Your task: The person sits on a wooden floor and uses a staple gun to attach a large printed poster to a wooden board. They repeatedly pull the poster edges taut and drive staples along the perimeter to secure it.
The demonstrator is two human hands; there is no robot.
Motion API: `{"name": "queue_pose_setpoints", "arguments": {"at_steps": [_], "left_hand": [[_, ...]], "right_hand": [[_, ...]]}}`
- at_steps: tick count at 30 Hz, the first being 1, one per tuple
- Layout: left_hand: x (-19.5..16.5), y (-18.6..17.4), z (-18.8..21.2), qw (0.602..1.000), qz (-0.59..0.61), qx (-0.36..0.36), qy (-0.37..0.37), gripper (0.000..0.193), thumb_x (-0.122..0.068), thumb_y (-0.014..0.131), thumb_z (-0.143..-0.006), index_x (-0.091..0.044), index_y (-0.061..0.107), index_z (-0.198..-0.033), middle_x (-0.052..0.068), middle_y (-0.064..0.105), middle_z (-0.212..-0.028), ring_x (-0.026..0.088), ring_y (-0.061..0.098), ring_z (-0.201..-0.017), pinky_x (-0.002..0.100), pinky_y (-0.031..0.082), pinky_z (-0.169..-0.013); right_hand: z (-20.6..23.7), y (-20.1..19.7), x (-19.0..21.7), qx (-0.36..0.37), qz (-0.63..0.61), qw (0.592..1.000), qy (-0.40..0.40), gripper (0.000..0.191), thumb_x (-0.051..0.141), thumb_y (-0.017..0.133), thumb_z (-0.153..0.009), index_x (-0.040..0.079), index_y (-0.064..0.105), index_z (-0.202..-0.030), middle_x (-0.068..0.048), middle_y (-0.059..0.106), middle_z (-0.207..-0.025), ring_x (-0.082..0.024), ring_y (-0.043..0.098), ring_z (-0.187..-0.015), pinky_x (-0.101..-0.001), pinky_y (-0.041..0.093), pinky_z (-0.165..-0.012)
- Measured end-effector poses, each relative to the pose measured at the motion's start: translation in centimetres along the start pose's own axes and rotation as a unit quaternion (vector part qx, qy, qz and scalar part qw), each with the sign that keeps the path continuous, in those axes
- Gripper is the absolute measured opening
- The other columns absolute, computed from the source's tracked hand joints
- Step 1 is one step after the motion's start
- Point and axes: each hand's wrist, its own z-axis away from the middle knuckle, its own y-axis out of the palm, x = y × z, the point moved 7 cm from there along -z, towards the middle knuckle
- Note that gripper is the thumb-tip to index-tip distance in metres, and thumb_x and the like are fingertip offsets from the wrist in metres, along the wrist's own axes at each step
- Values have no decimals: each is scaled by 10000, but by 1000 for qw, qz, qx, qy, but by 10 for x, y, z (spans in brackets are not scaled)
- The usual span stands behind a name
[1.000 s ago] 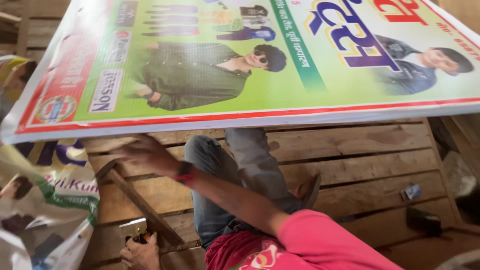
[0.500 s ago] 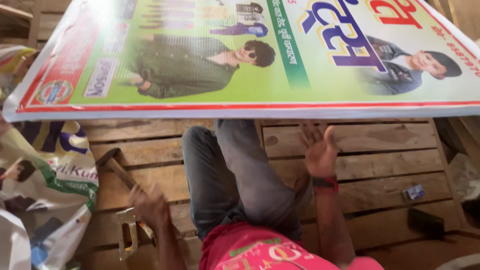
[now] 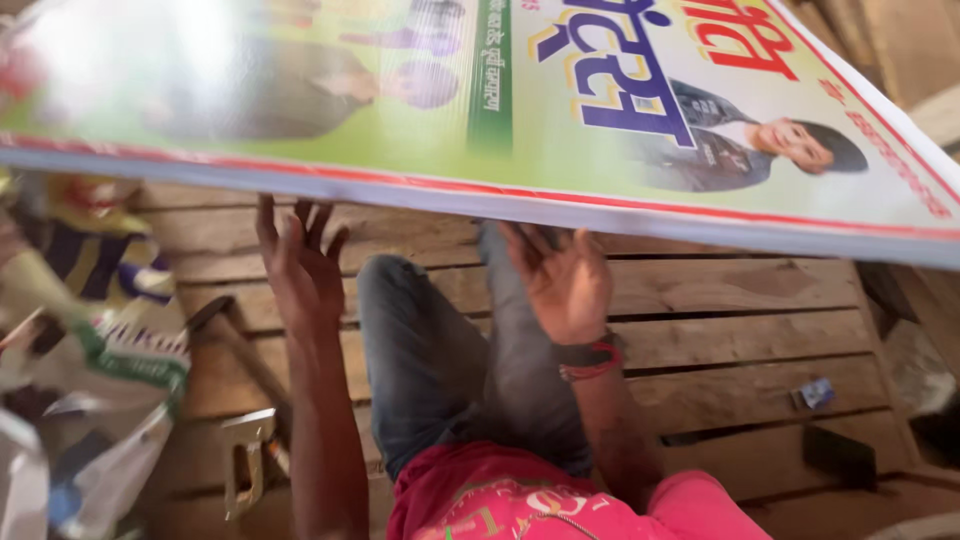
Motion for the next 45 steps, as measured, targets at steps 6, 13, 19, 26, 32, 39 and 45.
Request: {"name": "queue_pose_setpoints", "arguments": {"at_steps": [6,13,19,26,32,39,45], "left_hand": [[9,-53,-8,996,85,-15,-21,650,-281,606,-999,-173,332,-1579,95,555,-1497,260,622,-1282,422,526,-1004],[70,-18,57,984,-148,-68,-65,231,-184,720,-1005,33,711,-1082,70,702,-895,152,588,-793,313,452,-724],[105,74,82,976,-105,22,-192,224,-218,729,-906,-47,735,-1050,28,782,-916,83,680,-688,239,491,-590],[119,97,76,979,-76,3,-189,157,-195,804,-882,-45,757,-891,27,767,-830,62,622,-600,220,417,-518],[150,94,76,976,12,-37,-216,172,-147,834,-874,-52,719,-790,-32,571,-597,40,426,-453,223,282,-415],[153,101,82,968,150,10,-203,244,-121,791,-944,-97,642,-753,-41,504,-567,56,409,-463,253,285,-446],[156,108,91,969,15,-25,-246,139,-102,795,-890,-79,709,-783,-60,555,-585,31,425,-457,226,262,-422]], "right_hand": [[1,23,-56,4,-37,999,24,698,340,681,-992,-16,409,-1527,-277,427,-1579,-423,426,-1485,-435,507,-1106],[10,-7,-70,-65,109,992,24,511,313,608,-1020,61,509,-1453,-228,530,-1520,-346,537,-1379,-424,549,-1024],[30,-30,-57,-183,145,971,-50,286,231,615,-1027,49,582,-1246,-237,681,-1302,-300,733,-1066,-421,624,-849],[26,-39,-31,-222,177,957,-55,275,226,693,-995,25,691,-1183,-185,759,-1149,-221,755,-863,-316,603,-678],[19,-47,-29,-284,191,937,-72,205,219,758,-934,55,697,-1040,-137,776,-934,-201,737,-657,-304,587,-554],[12,-49,-23,-296,251,911,-139,125,162,782,-926,51,758,-872,-49,694,-712,-105,553,-486,-256,426,-416],[10,-44,-26,-259,206,933,-139,224,136,790,-962,82,682,-773,7,563,-601,-87,433,-433,-266,312,-399]]}}
